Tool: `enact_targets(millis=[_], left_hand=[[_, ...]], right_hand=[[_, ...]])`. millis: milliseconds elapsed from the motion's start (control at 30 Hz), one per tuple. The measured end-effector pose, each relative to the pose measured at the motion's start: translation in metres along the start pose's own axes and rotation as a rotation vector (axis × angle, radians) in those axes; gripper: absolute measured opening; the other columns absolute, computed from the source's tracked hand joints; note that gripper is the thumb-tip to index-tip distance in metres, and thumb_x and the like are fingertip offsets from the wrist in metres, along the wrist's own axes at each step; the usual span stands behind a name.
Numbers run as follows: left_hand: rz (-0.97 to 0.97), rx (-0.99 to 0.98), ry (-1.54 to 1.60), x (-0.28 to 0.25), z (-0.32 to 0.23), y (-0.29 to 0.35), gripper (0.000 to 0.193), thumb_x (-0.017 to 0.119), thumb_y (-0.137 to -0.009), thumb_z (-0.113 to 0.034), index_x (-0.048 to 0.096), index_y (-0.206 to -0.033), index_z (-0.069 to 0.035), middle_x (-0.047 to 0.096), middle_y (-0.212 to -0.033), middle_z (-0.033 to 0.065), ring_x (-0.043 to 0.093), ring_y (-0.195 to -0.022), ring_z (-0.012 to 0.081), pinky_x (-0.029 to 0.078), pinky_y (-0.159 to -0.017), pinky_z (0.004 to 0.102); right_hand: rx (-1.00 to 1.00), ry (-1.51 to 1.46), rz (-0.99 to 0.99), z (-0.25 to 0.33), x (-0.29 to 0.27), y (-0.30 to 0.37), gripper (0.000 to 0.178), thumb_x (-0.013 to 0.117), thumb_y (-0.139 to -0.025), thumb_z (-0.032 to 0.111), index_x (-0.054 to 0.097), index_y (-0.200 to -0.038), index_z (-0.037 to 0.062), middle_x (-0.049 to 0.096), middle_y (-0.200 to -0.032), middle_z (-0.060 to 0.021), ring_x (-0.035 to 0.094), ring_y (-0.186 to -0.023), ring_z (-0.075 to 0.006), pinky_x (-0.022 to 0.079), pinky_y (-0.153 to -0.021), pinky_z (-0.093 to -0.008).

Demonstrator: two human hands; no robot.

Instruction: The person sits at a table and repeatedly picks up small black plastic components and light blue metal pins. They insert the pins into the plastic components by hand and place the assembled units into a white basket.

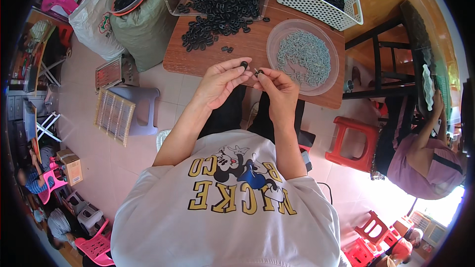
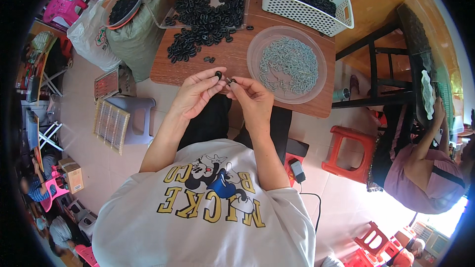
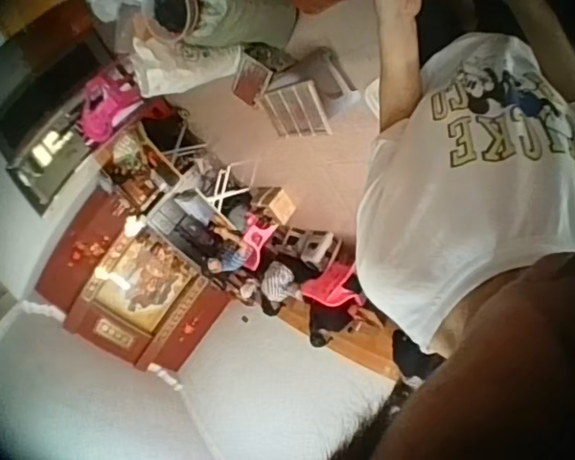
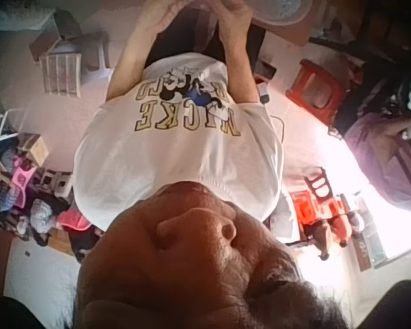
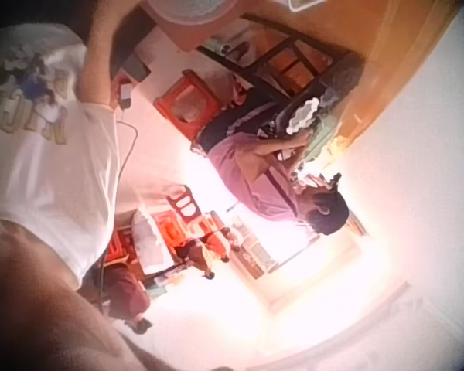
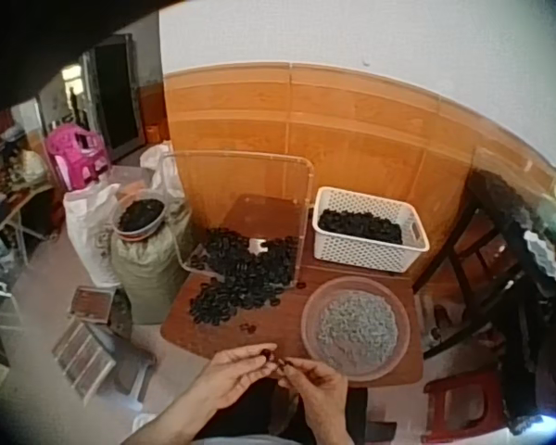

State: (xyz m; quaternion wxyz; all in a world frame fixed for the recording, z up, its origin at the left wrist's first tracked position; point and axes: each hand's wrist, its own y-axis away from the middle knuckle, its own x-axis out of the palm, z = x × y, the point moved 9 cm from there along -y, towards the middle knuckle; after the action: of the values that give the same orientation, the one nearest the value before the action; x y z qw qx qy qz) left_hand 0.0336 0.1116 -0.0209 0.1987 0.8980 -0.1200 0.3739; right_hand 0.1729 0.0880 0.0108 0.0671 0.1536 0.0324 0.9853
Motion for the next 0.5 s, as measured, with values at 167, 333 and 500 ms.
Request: enact_targets(millis=[167, 333, 500], left_hand=[[0.005, 0.039, -0.065, 0.0, -0.005, 0.006, 0.029, 0.059, -0.086, -0.001, 0.056, -0.114, 0.004, 0.065, -0.093, 0.0135, 0.065, -0.078, 0.0164, 0.055, -0.071, 0.0249], [-0.03, 0.092, -0.122, -0.006, -0.005, 0.009, 0.026, 0.063, -0.083, -0.003, 0.059, -0.109, 0.003, 0.067, -0.092, 0.0115, 0.066, -0.079, 0.0168, 0.051, -0.063, 0.021], [-0.063, 0.106, -0.159, 0.0, -0.006, 0.015, 0.022, 0.063, -0.082, 0.0, 0.063, -0.104, 0.003, 0.067, -0.089, 0.012, 0.064, -0.075, 0.0141, 0.05, -0.062, 0.0211]], right_hand=[[0.03, 0.002, 0.036, -0.002, 0.006, 0.003, 0.013, 0.063, -0.082, -0.001, 0.063, -0.094, -0.0068, 0.067, -0.08, -0.012, 0.063, -0.064, -0.0126, 0.051, -0.06, -0.0212], [0.026, 0.049, 0.046, 0.001, 0.009, 0.005, 0.011, 0.064, -0.082, -0.001, 0.063, -0.091, -0.0071, 0.068, -0.08, -0.0124, 0.064, -0.064, -0.0124, 0.051, -0.059, -0.0206], [0.038, 0.068, 0.044, 0.0, 0.009, 0.007, 0.011, 0.064, -0.082, 0.0, 0.063, -0.09, -0.0072, 0.068, -0.081, -0.0124, 0.064, -0.064, -0.0122, 0.051, -0.059, -0.0203]])
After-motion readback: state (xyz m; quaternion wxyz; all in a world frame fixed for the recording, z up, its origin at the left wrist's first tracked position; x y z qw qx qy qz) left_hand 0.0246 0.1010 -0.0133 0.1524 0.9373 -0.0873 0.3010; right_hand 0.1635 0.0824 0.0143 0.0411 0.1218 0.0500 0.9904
